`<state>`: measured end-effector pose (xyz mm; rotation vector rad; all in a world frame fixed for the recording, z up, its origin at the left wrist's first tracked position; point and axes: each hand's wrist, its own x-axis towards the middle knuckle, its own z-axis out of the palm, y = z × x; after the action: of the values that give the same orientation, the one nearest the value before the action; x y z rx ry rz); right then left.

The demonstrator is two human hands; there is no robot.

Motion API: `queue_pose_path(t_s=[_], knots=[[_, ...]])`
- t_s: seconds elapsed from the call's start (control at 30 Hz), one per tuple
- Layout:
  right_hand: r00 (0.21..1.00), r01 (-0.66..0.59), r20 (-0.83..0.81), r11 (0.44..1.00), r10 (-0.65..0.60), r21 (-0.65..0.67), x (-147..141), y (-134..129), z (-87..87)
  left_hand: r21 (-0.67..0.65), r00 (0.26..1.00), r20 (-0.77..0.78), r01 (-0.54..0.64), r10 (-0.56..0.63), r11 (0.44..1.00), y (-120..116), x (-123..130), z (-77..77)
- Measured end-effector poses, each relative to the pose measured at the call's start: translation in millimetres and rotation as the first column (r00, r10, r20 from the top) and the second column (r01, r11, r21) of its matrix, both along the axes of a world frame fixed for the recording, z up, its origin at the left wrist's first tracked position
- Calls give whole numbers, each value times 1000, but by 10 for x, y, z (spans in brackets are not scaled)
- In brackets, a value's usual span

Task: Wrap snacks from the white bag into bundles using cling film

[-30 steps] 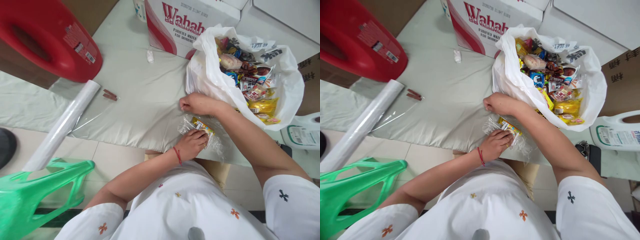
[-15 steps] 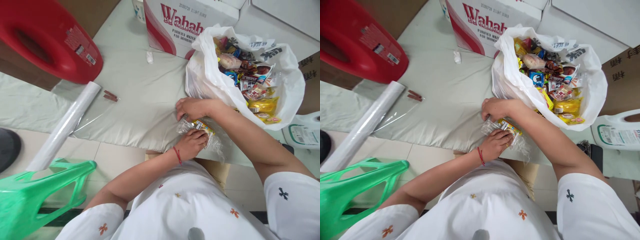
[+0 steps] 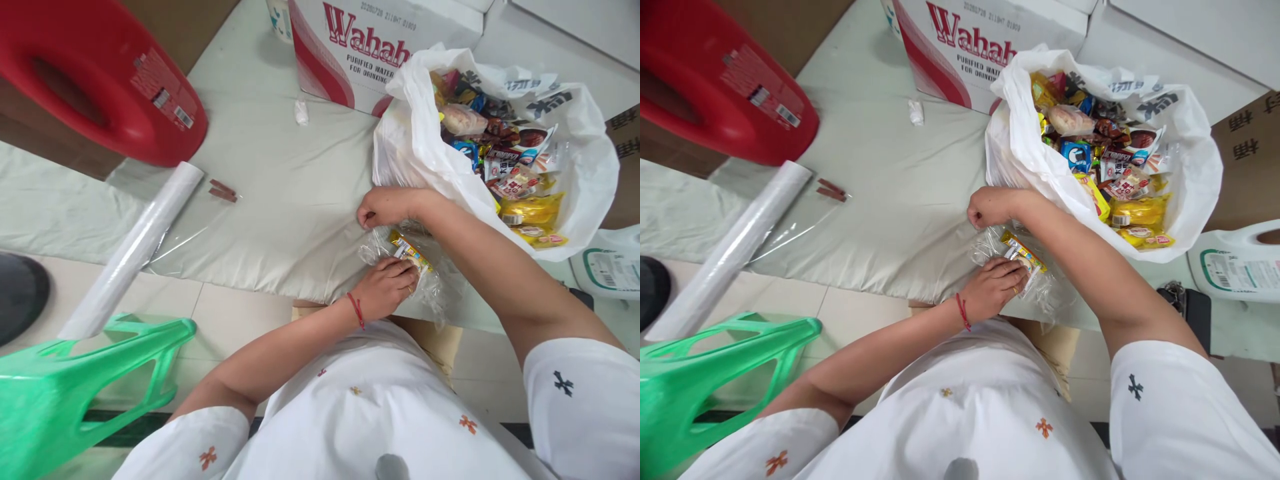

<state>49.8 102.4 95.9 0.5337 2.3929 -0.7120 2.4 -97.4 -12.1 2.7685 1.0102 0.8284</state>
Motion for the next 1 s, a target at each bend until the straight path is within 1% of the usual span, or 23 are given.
queue_pose_path(t_s=[0.07,0.13,0.17,0.23,0.3,0.33,0.4,0.47,0.53,0.57,0.6,0.67,0.73,0.77,0.83,0.9,0.97,1.0], knots=[[998,-34,-60,999,32,-35,2,9,-9,-8,1000,-5,7,-7,1000,3,-4,6],[984,-132,-125,989,123,-70,-10,4,-27,-7,1000,-12,9,-9,1000,7,-8,16],[977,-179,-131,982,170,-58,-22,-7,-42,-8,1000,-16,8,-8,1000,9,-10,21],[966,-242,-92,970,241,5,-55,-47,-82,-13,1000,-20,4,-4,1000,11,-14,29],[961,-270,-47,961,272,54,-91,-102,-124,-16,1000,-18,6,-6,1000,12,-16,35],[960,-276,-38,959,278,58,-108,-129,-139,-19,1000,-17,10,-10,1000,12,-17,37],[959,-278,-47,960,279,19,-135,-166,-151,-25,1000,-18,20,-20,999,14,-19,40],[965,-257,-66,965,253,-59,-155,-170,-139,-33,999,-22,24,-25,999,17,-18,43],[975,-211,-93,967,200,-140,-171,-141,-117,-35,1000,-22,21,-22,999,18,-16,43],[980,-181,-109,971,165,-155,-178,-120,-105,-37,1000,-23,19,-20,999,18,-14,41],[984,-146,-126,979,128,-139,-186,-99,-93,-36,1000,-21,18,-19,999,18,-13,38],[984,-61,-169,998,56,-24,-203,-65,-65,-30,1000,-12,15,-15,999,15,-11,30],[977,45,-212,991,-17,124,-217,-59,-19,-18,1000,2,9,-9,1000,13,-12,21],[976,86,-214,981,-48,173,-221,-69,13,-13,1000,7,9,-9,1000,13,-13,18],[986,122,-139,968,-93,218,-216,-113,88,-8,1000,12,14,-14,1000,14,-16,16],[995,90,30,973,-98,214,-193,-183,155,-13,1000,13,20,-20,1000,16,-18,18],[982,20,185,988,-48,151,-162,-259,183,-30,1000,11,24,-24,999,20,-17,23],[976,-13,218,995,-8,96,-149,-293,177,-43,1000,7,27,-27,999,22,-16,26]])
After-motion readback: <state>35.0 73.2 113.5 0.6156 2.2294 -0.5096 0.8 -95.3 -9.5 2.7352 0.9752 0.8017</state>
